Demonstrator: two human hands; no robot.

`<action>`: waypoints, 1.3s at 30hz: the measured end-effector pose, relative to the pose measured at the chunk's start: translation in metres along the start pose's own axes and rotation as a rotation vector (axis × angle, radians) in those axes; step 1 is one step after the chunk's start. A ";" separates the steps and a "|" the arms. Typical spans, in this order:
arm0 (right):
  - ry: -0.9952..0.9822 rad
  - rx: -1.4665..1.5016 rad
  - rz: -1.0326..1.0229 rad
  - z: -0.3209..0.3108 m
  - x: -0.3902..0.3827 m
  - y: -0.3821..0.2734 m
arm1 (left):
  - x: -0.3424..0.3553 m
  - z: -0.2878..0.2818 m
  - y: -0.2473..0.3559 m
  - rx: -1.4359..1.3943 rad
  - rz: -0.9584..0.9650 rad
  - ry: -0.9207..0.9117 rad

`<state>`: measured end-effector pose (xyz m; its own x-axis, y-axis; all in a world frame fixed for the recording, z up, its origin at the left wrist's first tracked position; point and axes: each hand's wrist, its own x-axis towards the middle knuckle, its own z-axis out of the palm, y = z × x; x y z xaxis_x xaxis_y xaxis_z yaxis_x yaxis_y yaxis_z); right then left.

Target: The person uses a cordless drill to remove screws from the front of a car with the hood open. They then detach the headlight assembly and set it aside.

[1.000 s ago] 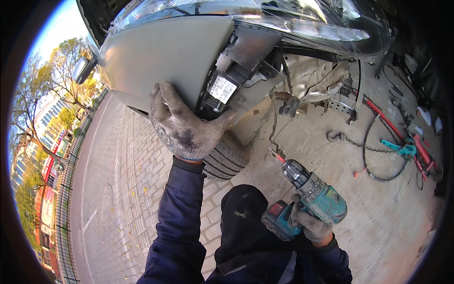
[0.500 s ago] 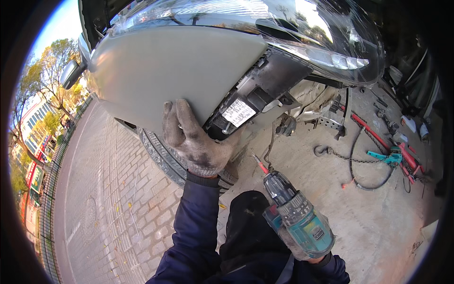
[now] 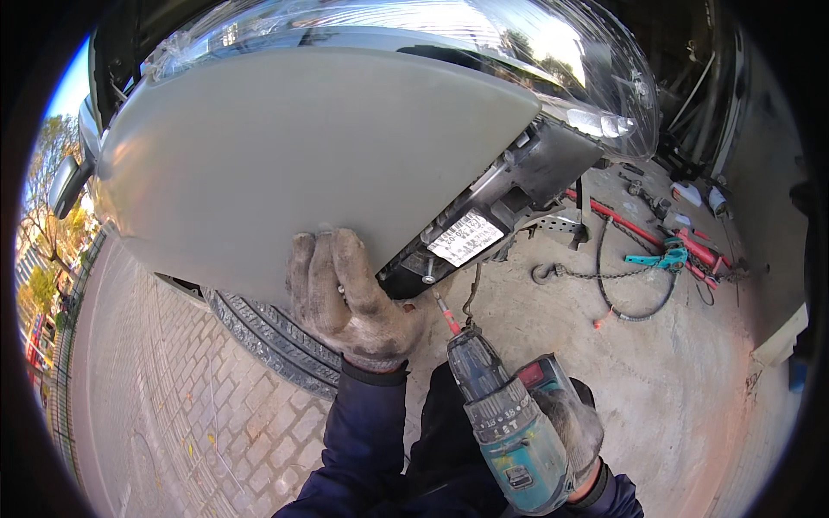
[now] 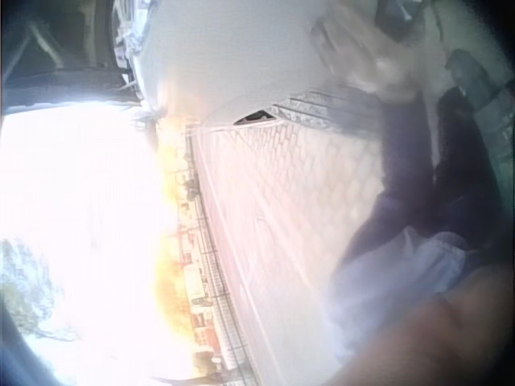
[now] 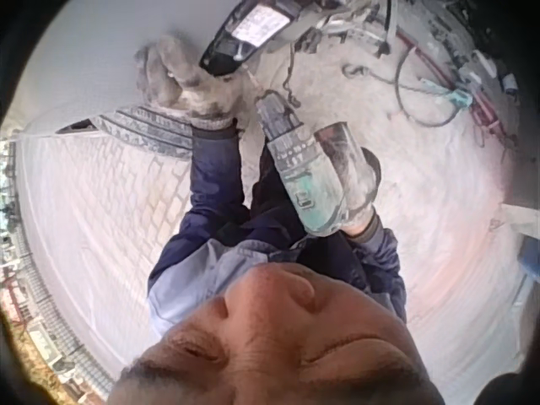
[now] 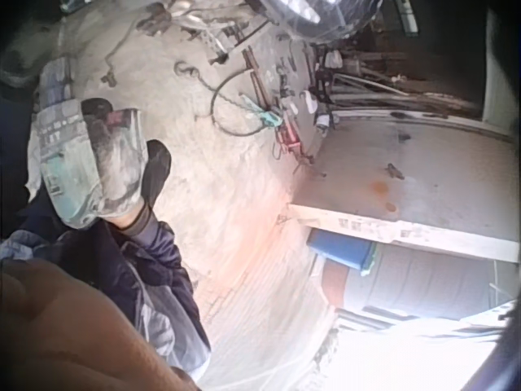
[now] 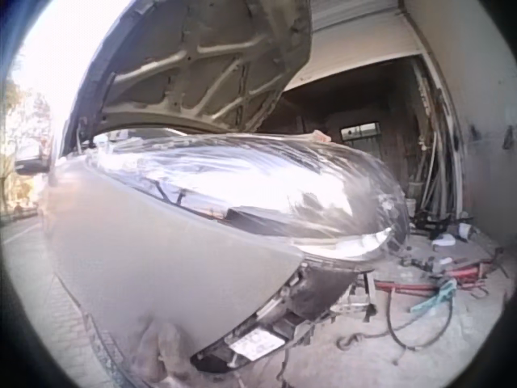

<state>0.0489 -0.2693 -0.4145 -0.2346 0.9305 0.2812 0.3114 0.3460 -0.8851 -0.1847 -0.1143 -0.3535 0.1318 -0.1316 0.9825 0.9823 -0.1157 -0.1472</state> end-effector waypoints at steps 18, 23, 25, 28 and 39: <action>0.260 -0.489 0.100 0.042 -0.013 -0.076 | -0.005 0.019 -0.015 -0.101 0.014 0.134; 0.329 -0.445 0.143 0.055 -0.016 -0.080 | -0.005 0.015 -0.023 -0.162 0.056 0.105; 0.303 -0.275 0.266 0.060 -0.021 -0.080 | -0.007 0.008 -0.026 -0.163 0.066 0.035; 0.217 -0.069 0.466 0.064 -0.030 -0.077 | -0.011 0.002 -0.026 -0.163 0.060 -0.070; 0.497 1.500 0.788 0.097 -0.047 -0.060 | -0.018 0.009 -0.022 -0.210 0.024 -0.021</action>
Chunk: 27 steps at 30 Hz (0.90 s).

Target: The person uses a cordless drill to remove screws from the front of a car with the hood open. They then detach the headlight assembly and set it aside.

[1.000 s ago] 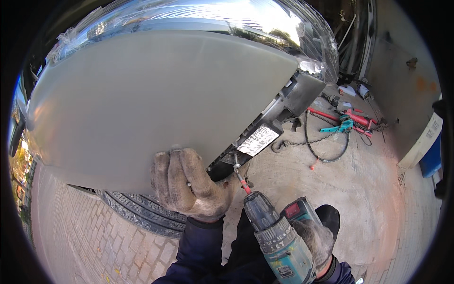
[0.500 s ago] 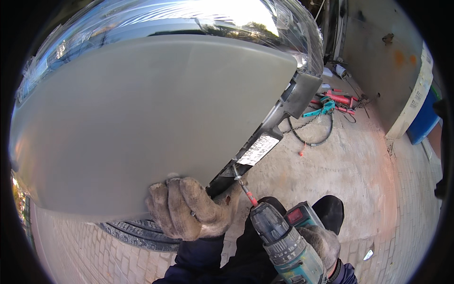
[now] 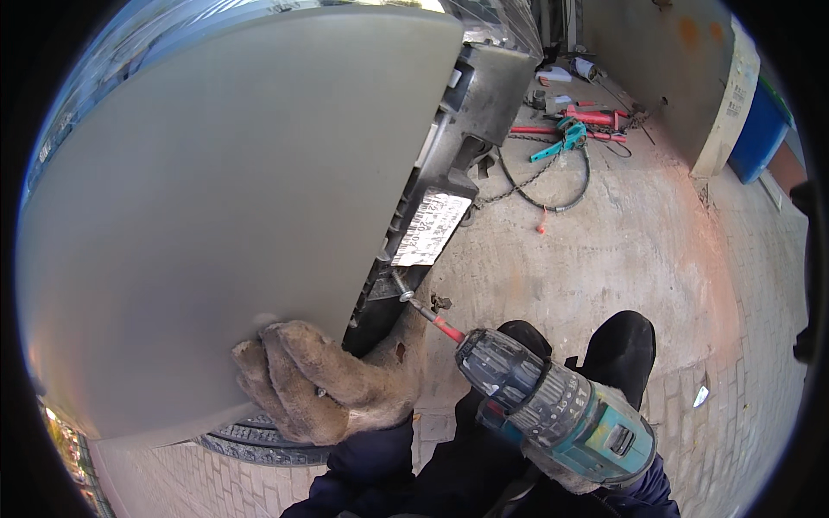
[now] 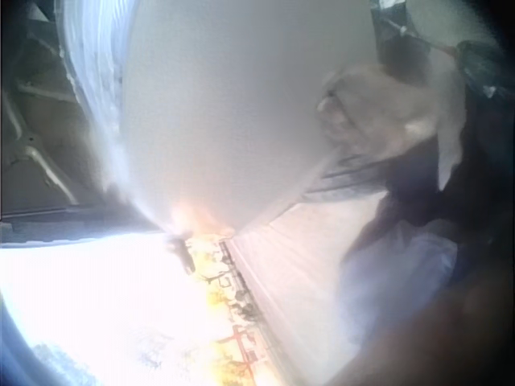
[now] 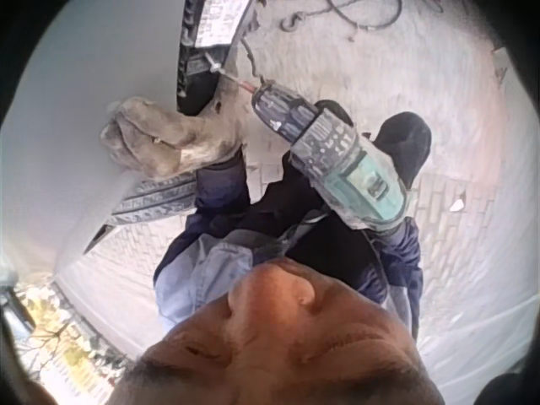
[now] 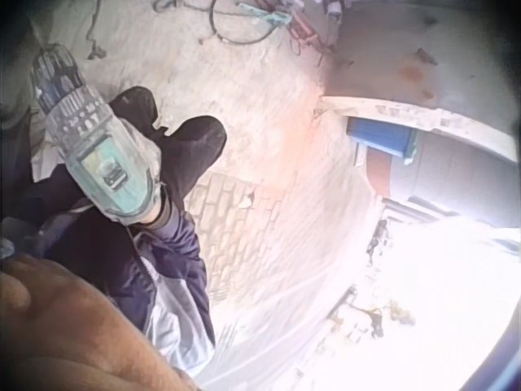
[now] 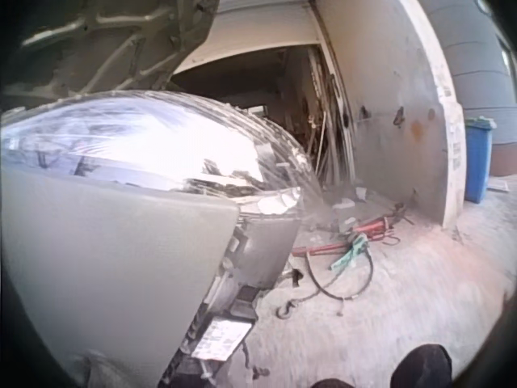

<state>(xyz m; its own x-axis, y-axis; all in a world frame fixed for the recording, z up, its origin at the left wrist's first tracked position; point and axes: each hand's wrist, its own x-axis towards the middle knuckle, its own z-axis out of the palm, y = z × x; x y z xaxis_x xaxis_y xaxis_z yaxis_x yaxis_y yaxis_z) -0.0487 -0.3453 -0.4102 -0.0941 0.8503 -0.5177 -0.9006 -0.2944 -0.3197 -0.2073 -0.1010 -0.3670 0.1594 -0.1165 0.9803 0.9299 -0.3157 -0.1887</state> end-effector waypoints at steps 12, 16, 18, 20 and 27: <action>-0.610 0.568 -0.143 -0.005 0.010 0.029 | 0.005 -0.002 -0.006 0.027 0.044 -0.010; -0.436 -0.077 -0.371 -0.006 0.008 0.028 | 0.006 -0.001 -0.006 0.012 0.050 -0.001; -0.567 0.583 -0.048 -0.002 0.010 0.025 | 0.007 -0.001 -0.006 -0.026 0.027 -0.022; -0.606 0.750 0.049 0.005 0.010 0.022 | 0.007 -0.002 -0.007 -0.012 0.047 -0.009; -0.115 0.532 -0.112 0.017 0.001 0.022 | 0.003 -0.001 -0.008 0.014 0.060 -0.007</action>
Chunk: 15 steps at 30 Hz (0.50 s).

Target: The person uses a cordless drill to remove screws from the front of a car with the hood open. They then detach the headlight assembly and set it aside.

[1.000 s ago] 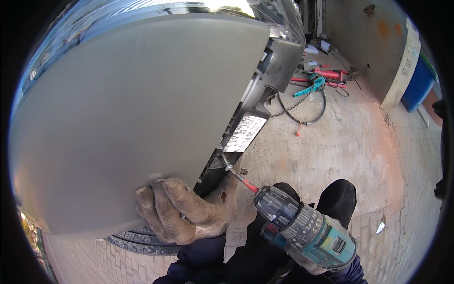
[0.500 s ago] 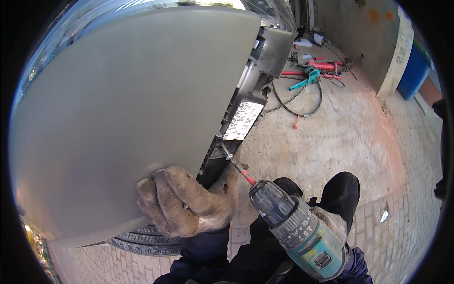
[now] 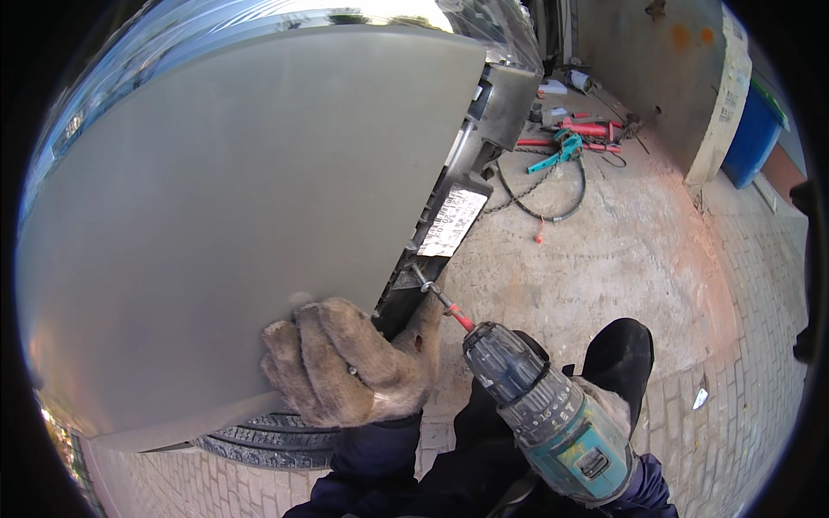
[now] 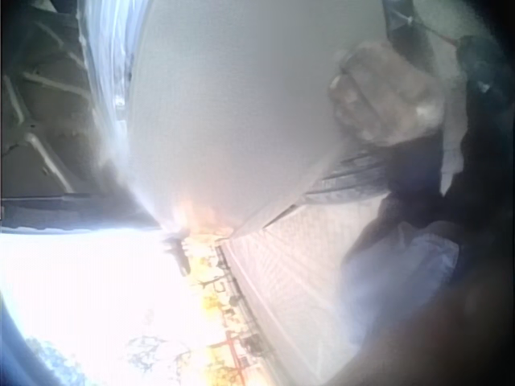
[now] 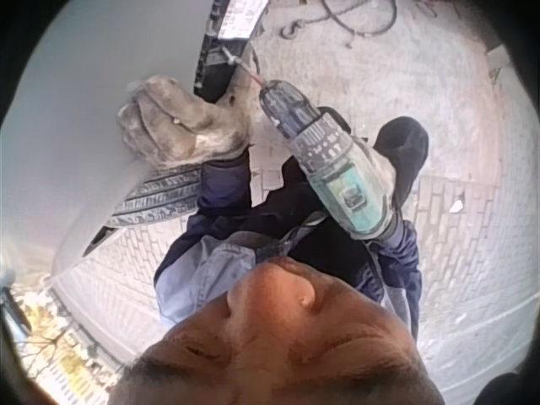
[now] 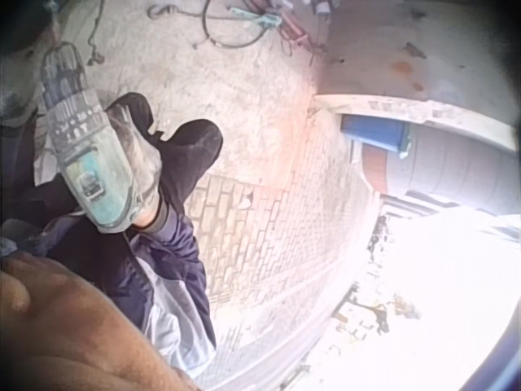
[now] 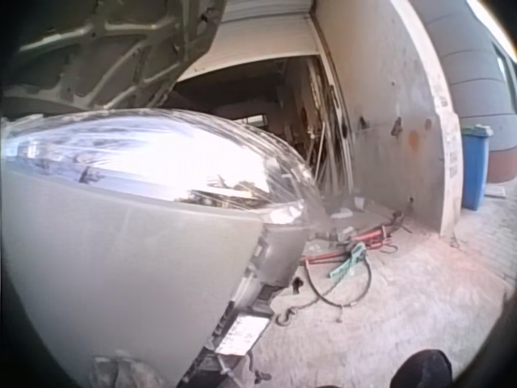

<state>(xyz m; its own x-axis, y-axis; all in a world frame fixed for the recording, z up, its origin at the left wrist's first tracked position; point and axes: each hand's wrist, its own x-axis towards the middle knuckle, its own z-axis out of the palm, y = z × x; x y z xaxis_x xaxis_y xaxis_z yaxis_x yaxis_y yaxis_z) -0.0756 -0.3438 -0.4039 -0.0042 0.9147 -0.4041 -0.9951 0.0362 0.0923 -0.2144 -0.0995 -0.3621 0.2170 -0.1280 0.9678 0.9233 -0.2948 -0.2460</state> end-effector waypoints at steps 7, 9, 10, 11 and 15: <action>-0.276 0.105 0.125 -0.011 0.008 -0.004 | -0.004 0.004 0.002 0.001 -0.035 0.008; -0.218 0.139 0.128 -0.006 0.005 -0.003 | -0.003 0.002 0.000 -0.047 -0.034 0.000; -0.163 0.128 0.109 -0.001 0.003 -0.002 | -0.002 0.002 0.000 -0.029 -0.011 0.000; -0.056 0.064 0.049 0.003 0.000 -0.001 | -0.002 0.001 0.000 -0.032 -0.010 -0.010; 0.057 0.001 -0.006 0.013 -0.003 0.003 | 0.000 0.003 0.000 -0.001 -0.012 0.023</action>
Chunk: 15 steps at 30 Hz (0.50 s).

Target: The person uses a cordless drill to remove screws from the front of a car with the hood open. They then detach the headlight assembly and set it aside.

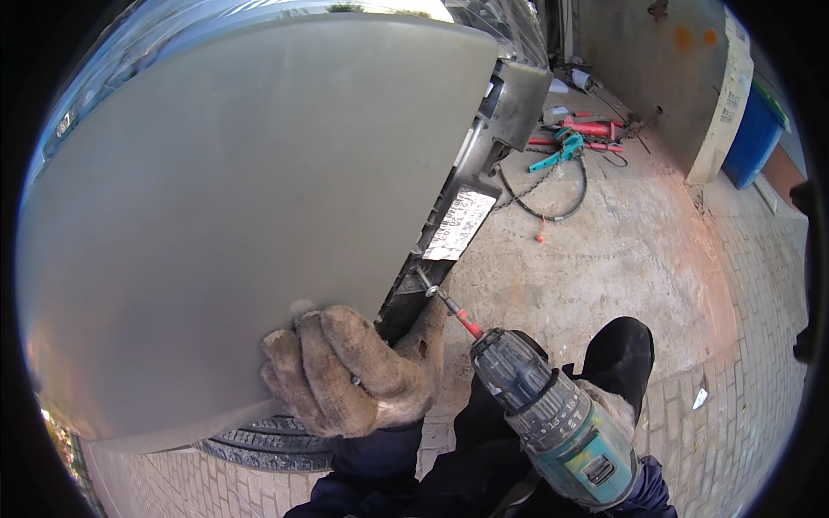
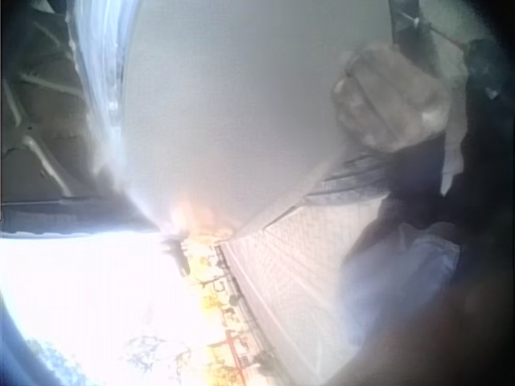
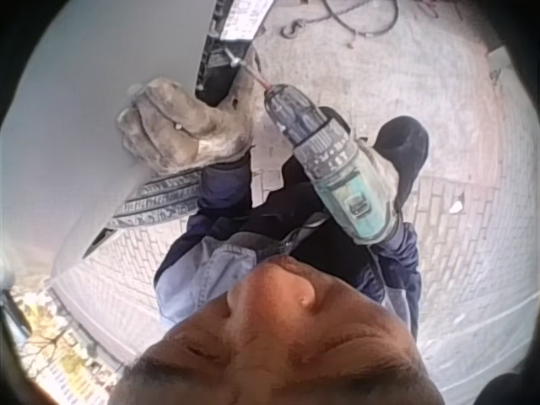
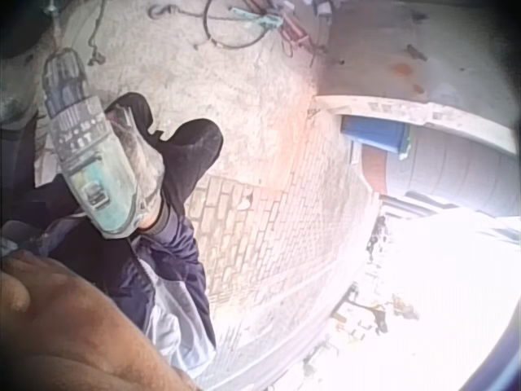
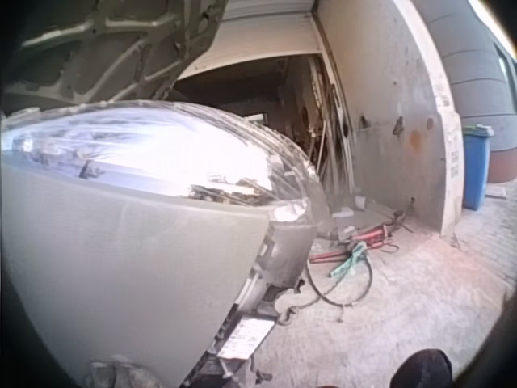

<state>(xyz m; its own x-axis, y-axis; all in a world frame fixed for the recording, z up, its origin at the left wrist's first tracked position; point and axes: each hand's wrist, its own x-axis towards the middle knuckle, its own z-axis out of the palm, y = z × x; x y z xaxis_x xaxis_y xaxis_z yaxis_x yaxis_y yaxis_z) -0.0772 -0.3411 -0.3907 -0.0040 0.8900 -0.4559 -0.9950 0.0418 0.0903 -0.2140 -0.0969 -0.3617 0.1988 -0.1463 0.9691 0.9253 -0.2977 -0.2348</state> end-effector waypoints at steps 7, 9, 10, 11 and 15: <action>-0.346 0.164 0.179 -0.023 0.010 -0.006 | 0.000 -0.001 -0.001 -0.018 0.006 -0.010; -0.352 0.119 0.166 -0.029 0.012 -0.007 | 0.000 -0.002 -0.002 -0.049 -0.004 -0.032; -0.359 0.102 0.165 -0.031 0.012 -0.007 | 0.000 -0.002 -0.002 -0.031 0.013 -0.024; -0.378 0.097 0.177 -0.031 0.012 -0.008 | 0.000 -0.002 -0.002 -0.036 0.014 -0.017; -0.325 0.036 0.129 -0.031 0.011 -0.008 | 0.000 -0.002 -0.002 -0.043 -0.001 -0.024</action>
<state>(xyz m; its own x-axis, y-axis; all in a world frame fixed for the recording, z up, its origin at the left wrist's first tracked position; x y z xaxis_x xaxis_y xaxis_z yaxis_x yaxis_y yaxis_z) -0.0722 -0.3461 -0.4235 -0.0920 0.9867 -0.1340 -0.9843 -0.0698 0.1623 -0.2164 -0.0985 -0.3610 0.2060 -0.1239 0.9707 0.9108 -0.3384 -0.2364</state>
